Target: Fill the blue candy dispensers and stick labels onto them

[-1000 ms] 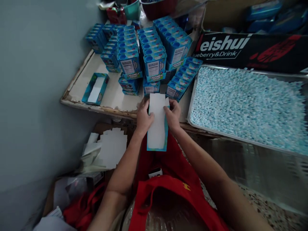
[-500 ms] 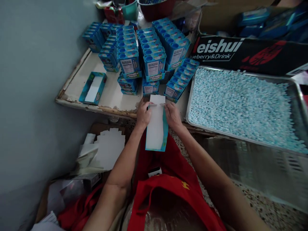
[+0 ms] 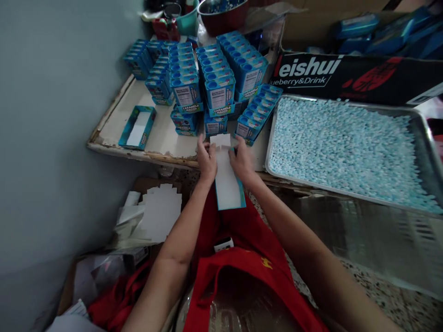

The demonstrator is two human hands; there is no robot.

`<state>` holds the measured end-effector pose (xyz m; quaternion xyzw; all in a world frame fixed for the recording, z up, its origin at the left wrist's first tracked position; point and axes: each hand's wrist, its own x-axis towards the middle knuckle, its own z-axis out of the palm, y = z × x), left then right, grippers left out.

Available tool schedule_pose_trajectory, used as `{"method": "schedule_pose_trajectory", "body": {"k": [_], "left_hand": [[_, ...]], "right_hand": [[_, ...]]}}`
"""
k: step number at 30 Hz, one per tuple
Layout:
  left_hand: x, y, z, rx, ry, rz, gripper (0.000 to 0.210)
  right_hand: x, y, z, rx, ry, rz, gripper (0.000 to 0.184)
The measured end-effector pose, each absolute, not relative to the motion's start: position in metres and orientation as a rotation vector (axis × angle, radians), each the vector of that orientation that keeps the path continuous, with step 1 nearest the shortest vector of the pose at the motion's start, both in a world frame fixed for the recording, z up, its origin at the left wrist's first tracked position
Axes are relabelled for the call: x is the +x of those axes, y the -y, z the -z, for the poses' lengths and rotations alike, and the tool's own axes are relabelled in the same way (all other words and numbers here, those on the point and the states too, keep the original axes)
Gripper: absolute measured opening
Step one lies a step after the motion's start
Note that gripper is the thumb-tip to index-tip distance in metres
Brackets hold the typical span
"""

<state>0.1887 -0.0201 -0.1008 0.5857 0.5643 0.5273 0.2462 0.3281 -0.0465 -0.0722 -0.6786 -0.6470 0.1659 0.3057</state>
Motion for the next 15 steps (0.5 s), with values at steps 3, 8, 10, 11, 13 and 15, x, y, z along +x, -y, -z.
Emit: {"method": "schedule_pose_trajectory", "body": {"k": [3,8,10,11,13,15], "left_hand": [[0.190,0.014,0.097,1.657,-1.578,-1.399,0.028],[0.194,0.016,0.088,1.639,-1.631,-1.434,0.032],[0.193,0.017,0.086,1.605,-1.666,-1.443,0.032],[0.192,0.018,0.086,1.609,-1.669,-1.429,0.031],[0.188,0.019,0.085,1.670,-1.644,-1.368,0.026],[0.183,0.020,0.084,1.761,-1.599,-1.286,0.018]], "right_hand": [[0.338,0.047,0.073,-1.820,1.760,-0.524,0.049],[0.337,0.055,0.062,-1.859,1.806,-0.479,0.045],[0.335,0.060,0.058,-1.919,1.720,-0.467,0.047],[0.334,0.062,0.056,-1.941,1.680,-0.473,0.049],[0.333,0.061,0.052,-1.962,1.665,-0.495,0.053],[0.331,0.057,0.049,-1.959,1.743,-0.488,0.055]]}}
